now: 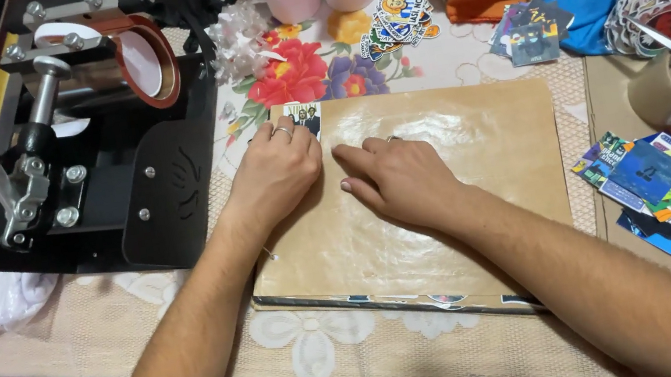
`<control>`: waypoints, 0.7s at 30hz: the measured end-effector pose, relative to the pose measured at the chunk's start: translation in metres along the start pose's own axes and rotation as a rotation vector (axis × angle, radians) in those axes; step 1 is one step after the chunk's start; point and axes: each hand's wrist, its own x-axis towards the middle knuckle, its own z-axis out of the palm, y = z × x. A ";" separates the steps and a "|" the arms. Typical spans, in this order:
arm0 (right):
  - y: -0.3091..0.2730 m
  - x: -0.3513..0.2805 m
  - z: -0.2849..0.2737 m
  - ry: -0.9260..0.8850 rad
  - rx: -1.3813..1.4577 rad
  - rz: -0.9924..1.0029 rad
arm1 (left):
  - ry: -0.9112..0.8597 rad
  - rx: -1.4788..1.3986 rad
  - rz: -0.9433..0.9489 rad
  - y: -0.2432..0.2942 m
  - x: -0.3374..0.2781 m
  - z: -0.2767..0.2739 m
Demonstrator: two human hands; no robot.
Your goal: Peeling the backing off various colorful stickers and applying them to a brown board to create a collage.
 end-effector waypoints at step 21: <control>0.019 0.001 0.028 0.067 -0.108 -0.073 | -0.422 -0.505 -0.799 -0.031 0.033 -0.023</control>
